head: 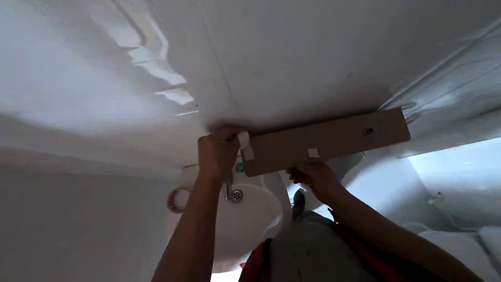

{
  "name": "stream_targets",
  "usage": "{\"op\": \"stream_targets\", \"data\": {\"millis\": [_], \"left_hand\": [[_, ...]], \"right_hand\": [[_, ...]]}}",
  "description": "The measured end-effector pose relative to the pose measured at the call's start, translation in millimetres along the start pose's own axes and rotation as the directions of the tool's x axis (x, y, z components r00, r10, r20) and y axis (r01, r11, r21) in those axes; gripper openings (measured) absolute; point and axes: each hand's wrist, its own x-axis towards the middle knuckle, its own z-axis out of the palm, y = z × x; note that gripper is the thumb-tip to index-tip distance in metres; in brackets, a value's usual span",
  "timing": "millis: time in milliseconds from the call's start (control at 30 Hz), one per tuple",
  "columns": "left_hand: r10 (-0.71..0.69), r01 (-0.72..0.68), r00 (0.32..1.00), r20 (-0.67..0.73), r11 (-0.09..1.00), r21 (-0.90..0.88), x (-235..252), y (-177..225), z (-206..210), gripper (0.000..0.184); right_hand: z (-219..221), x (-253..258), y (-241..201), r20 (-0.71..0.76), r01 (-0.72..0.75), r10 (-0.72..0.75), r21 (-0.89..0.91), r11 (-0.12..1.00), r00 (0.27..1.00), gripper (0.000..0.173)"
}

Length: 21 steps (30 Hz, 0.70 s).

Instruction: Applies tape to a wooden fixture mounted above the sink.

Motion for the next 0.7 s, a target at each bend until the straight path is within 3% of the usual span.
{"op": "stream_targets", "data": {"millis": [233,467,700], "left_hand": [[0.081,-0.085,0.995,0.051,0.993,0.078,3,19,-15,0.019],[0.063,-0.054,0.997,-0.032,0.973,0.223,-3,34,-10,0.02],[0.225,-0.217,0.974,0.002,0.941,0.259,3,23,-9,0.021]], "right_hand": [[0,5,-7,-0.019,0.059,-0.057,0.084,0.995,0.998,0.027],[1,4,-7,-0.032,0.129,-0.127,0.07,0.989,0.991,0.026],[8,11,4,-0.135,0.233,-0.222,0.07,0.97,0.966,0.025]]}}
